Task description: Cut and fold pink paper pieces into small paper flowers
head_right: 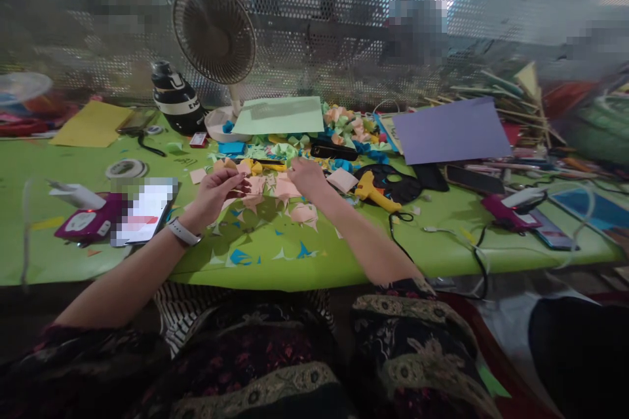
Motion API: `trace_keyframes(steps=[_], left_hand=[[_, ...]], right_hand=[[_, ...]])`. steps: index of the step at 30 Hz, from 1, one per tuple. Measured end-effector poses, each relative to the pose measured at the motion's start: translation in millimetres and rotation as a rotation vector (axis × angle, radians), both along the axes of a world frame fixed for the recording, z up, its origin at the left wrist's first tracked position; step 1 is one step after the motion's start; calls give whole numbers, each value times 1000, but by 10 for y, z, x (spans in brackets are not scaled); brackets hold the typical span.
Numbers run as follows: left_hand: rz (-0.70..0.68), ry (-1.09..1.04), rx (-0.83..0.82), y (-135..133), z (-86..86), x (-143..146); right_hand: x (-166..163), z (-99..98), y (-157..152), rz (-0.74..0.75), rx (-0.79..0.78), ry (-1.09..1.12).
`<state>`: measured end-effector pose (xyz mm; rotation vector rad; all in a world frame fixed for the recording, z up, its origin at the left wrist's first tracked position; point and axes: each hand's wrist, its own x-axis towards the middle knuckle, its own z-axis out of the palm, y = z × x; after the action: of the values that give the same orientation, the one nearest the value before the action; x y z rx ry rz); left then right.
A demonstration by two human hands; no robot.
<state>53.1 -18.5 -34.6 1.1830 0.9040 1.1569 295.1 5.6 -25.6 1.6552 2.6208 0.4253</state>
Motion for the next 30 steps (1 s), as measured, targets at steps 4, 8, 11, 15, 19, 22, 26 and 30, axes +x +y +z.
trace_keyframes(steps=[4,8,11,15,19,22,26,30], left_hand=[[-21,7,16,6,-43,5],[-13,-4,30,10,-52,7],[-14,5,27,5,-42,11],[-44,35,20,-14,-35,13],[-56,61,21,-34,-31,20],[-62,78,25,-47,-19,34],[-69,99,24,-44,-19,38],[-85,104,42,-28,-44,32]], right_hand=[[-131,-32,1,42,-56,51],[126,118,-1,-36,-62,146],[461,269,-3,-229,3,211],[661,314,27,-374,-15,253],[535,227,66,-413,-133,118],[453,191,76,-431,-194,33],[457,192,78,-463,-158,27],[464,196,91,-488,-210,36]])
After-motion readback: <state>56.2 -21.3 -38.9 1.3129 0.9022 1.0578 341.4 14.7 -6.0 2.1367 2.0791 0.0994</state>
